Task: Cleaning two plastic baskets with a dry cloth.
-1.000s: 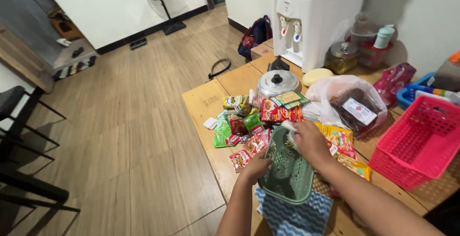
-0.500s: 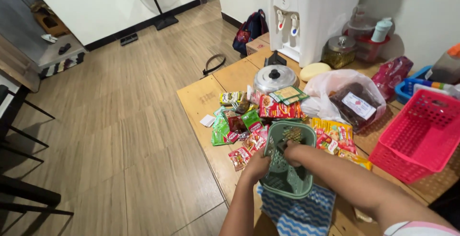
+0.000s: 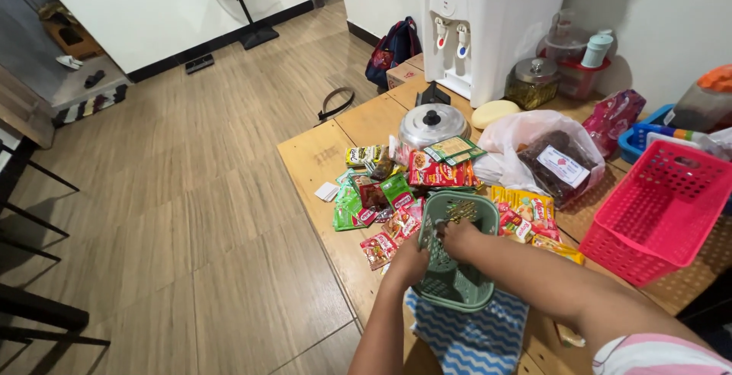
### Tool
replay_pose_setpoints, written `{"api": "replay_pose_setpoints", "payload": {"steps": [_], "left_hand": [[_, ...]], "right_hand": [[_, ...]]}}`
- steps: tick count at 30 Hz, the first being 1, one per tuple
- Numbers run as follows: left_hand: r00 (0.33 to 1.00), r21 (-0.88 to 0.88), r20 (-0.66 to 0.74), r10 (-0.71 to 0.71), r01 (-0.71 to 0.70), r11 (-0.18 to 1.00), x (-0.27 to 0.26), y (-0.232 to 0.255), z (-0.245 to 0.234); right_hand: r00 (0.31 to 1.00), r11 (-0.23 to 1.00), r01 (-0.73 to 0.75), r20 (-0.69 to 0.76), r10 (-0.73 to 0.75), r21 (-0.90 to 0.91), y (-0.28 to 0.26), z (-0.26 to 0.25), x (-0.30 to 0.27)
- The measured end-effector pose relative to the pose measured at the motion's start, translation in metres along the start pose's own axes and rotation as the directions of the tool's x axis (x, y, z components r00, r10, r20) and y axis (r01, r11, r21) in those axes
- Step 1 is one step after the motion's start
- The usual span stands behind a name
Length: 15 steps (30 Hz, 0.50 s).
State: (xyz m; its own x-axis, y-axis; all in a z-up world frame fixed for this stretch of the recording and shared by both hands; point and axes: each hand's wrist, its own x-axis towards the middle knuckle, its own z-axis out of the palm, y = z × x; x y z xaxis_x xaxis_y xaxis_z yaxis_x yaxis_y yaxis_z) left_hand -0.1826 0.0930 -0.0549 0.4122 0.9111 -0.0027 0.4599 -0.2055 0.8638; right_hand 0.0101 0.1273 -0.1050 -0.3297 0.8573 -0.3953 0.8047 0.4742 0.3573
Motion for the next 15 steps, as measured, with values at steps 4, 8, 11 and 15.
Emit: {"api": "replay_pose_setpoints", "payload": {"steps": [4, 8, 11, 15], "left_hand": [[0.999, 0.08, -0.049, 0.011, -0.007, 0.997, -0.006, 0.007, 0.001], [0.991, 0.072, -0.128, -0.036, 0.046, 0.996, -0.013, 0.018, -0.002], [0.988, 0.037, -0.147, -0.049, 0.055, 0.998, -0.019, 0.017, 0.001], [0.983, -0.007, -0.178, 0.04, -0.042, 0.999, -0.029, 0.025, 0.004]], "right_hand": [[0.998, 1.0, -0.014, 0.062, 0.015, -0.014, 0.002, 0.018, 0.022], [0.967, 0.962, -0.216, 0.17, 0.188, 0.165, 0.01, 0.029, 0.039], [0.898, 0.889, -0.386, 0.32, 0.301, 0.245, 0.01, 0.031, 0.038], [0.91, 0.885, -0.391, 0.255, 0.328, 0.255, 0.015, 0.008, 0.01]]}}
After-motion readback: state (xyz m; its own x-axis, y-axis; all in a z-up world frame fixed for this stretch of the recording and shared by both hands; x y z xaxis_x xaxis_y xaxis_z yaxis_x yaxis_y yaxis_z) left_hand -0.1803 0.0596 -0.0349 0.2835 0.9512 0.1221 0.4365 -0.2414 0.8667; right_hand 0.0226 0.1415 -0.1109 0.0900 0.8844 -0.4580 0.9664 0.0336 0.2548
